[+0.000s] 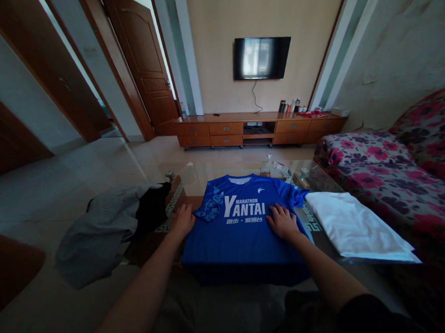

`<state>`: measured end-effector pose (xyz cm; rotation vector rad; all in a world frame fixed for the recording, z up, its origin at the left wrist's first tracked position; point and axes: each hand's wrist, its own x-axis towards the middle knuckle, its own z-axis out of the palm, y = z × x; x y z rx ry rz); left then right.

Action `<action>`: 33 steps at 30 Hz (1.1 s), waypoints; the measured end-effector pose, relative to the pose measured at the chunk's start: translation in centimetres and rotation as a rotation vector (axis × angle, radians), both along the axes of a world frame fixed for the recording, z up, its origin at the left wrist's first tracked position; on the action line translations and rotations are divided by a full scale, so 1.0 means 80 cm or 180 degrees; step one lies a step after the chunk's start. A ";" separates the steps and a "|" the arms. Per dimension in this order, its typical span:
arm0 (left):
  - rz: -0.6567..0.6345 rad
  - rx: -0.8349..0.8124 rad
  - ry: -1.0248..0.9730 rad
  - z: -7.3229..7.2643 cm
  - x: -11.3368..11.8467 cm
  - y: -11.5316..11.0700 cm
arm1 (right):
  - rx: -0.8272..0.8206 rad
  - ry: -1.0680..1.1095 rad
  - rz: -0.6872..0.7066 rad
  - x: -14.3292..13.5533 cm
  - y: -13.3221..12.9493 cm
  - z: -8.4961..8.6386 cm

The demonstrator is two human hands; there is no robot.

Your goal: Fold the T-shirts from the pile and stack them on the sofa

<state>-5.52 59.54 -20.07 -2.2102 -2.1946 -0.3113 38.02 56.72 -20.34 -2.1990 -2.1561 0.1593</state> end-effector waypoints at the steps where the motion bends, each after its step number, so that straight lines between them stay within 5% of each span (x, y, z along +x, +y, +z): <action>1: 0.0053 -0.0010 -0.0013 0.000 0.000 0.001 | 0.0014 0.0005 0.0005 0.000 0.000 0.000; 7: -0.0318 -0.0048 0.0019 -0.006 -0.008 -0.001 | 0.0018 0.0030 -0.0022 0.000 0.000 0.001; 13: -0.0019 0.0059 0.0205 -0.001 0.007 -0.001 | 0.0025 0.0031 -0.0004 -0.001 0.000 0.002; 19: -0.1079 0.0024 -0.0103 -0.003 0.041 0.011 | -0.0015 0.0002 -0.0022 -0.001 0.001 0.001; 26: -0.0652 -0.0172 -0.0020 -0.022 0.054 0.014 | 0.0043 0.0010 0.0013 -0.001 0.001 0.003; 33: -0.1062 -0.0081 -0.0222 -0.020 0.089 0.021 | 0.0028 0.0015 -0.0018 -0.003 0.001 0.006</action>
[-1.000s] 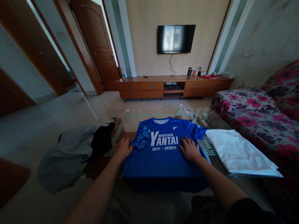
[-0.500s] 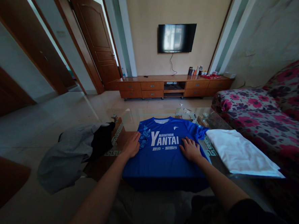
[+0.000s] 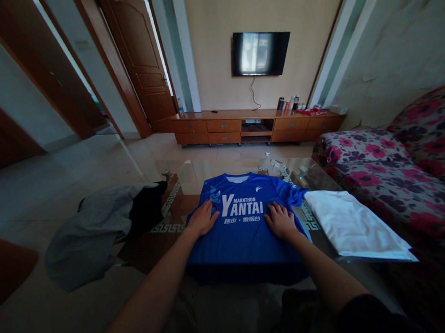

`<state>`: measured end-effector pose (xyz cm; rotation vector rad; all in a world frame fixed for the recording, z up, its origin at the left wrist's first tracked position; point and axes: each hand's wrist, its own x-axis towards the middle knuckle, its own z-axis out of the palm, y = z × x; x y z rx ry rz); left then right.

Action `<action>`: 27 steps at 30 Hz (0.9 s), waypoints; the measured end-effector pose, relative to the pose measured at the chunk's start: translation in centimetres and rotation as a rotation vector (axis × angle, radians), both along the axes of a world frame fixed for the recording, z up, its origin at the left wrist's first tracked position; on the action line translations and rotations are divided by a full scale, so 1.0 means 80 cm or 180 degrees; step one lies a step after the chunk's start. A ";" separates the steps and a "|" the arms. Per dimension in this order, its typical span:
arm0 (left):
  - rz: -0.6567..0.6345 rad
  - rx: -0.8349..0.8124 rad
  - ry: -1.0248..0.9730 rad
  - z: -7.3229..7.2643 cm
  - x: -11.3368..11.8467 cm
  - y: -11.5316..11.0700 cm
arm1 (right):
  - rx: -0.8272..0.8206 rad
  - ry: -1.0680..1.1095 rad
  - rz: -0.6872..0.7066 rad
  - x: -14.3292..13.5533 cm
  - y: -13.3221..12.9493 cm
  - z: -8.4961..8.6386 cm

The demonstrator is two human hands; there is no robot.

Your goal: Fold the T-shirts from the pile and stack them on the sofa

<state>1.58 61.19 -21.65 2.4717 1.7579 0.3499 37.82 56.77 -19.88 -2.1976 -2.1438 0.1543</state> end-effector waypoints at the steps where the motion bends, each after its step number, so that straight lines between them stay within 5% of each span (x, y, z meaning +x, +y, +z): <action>1: 0.0006 -0.0026 -0.0033 -0.001 0.001 0.001 | -0.0012 0.0001 0.0003 0.000 0.000 0.000; 15: -0.0172 -0.0182 0.0138 0.012 0.010 -0.014 | 0.0064 0.0019 0.0023 0.002 0.001 -0.004; 21: -0.0072 0.0374 0.0239 0.011 0.030 -0.009 | 0.0057 0.0016 0.0016 0.002 0.001 -0.005; 27: -0.0614 0.0292 0.0332 0.006 0.032 -0.004 | 0.0123 0.0031 0.0072 0.004 0.002 -0.009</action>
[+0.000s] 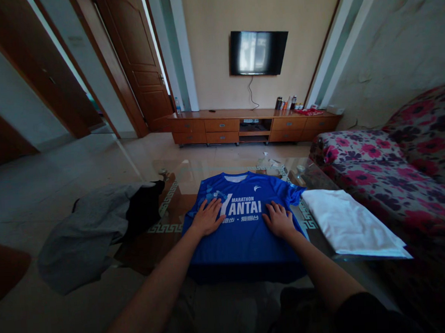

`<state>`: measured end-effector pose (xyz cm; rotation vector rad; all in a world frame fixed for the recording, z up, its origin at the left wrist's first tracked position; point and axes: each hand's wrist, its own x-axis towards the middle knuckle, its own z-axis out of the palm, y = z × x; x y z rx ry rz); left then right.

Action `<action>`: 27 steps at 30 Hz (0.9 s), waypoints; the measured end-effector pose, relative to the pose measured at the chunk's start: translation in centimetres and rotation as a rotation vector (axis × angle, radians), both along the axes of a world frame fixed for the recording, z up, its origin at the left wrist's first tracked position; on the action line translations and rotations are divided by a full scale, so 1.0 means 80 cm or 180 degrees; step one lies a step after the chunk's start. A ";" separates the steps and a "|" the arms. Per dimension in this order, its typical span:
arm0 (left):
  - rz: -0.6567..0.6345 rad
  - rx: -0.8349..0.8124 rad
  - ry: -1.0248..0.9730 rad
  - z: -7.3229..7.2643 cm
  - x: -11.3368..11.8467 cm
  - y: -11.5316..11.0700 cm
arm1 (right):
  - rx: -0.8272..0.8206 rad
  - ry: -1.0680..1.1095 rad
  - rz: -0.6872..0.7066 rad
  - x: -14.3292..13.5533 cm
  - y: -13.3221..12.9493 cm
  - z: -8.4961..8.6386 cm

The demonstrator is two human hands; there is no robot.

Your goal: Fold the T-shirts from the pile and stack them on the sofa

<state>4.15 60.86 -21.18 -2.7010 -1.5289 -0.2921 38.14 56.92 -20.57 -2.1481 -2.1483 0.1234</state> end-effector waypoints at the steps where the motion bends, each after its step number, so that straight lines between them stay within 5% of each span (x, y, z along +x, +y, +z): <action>1: -0.0037 0.0020 -0.0003 0.000 0.000 0.000 | 0.0005 0.0002 0.0008 0.001 0.000 -0.001; 8: 0.0446 0.0292 -0.0257 0.005 -0.007 0.006 | 0.0067 0.0070 0.0035 0.003 0.003 -0.005; 13: 0.0838 0.0074 -0.0261 -0.012 -0.029 0.014 | 0.0258 0.0408 -0.0083 0.010 0.010 0.003; 21: 0.0779 -0.0220 -0.0143 -0.032 -0.047 0.017 | 0.0956 0.1231 -0.2321 0.077 0.061 0.017; 27: 0.0792 -0.0261 -0.0115 -0.027 -0.059 0.010 | 0.0622 0.1335 -0.2695 0.109 0.080 0.007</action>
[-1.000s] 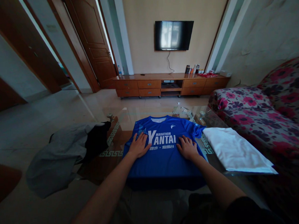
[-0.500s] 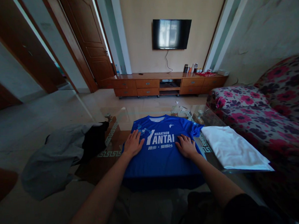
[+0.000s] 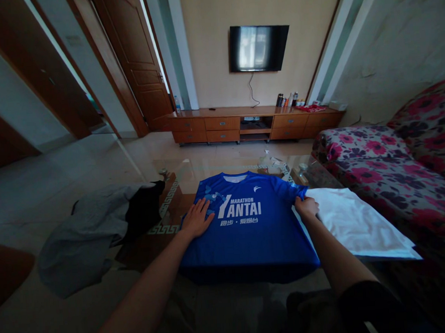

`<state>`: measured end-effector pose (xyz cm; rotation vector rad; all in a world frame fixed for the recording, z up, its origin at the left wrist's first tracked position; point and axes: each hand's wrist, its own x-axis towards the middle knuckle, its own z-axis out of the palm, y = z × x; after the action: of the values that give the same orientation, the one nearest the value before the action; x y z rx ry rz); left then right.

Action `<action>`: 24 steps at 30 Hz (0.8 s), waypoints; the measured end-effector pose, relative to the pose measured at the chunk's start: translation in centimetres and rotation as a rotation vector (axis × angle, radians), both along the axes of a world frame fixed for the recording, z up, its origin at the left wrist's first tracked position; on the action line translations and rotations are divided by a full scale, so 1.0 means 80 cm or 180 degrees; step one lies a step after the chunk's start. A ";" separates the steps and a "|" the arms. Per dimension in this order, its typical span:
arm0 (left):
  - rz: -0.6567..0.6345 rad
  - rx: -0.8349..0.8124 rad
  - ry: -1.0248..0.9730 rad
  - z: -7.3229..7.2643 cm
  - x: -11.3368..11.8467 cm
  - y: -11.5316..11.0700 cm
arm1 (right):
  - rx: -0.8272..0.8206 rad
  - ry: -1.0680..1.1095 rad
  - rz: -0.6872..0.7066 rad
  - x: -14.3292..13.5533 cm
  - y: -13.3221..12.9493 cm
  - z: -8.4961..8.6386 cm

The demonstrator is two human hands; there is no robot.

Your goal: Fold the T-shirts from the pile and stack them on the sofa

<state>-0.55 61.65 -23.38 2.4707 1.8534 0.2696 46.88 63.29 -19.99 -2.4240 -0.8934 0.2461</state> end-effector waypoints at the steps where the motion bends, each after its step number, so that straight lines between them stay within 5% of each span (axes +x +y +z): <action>1: 0.0002 -0.0016 0.0007 0.000 -0.003 -0.002 | -0.0041 0.0006 -0.0024 0.001 0.001 -0.002; 10: 0.0021 -0.0038 0.0077 -0.002 -0.026 -0.014 | -0.0274 -0.0021 -0.0062 -0.005 0.015 -0.009; 17: 0.0056 0.0146 0.0074 0.013 -0.022 -0.009 | -0.0198 0.0098 0.0074 0.001 0.018 -0.002; 24: -0.0027 -0.0202 0.0020 0.006 -0.014 -0.009 | 0.0172 0.0279 0.0434 0.013 0.009 0.010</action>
<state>-1.65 60.97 -22.87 2.4401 1.8239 0.1997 47.90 64.03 -19.17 -2.2874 -1.0137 0.3709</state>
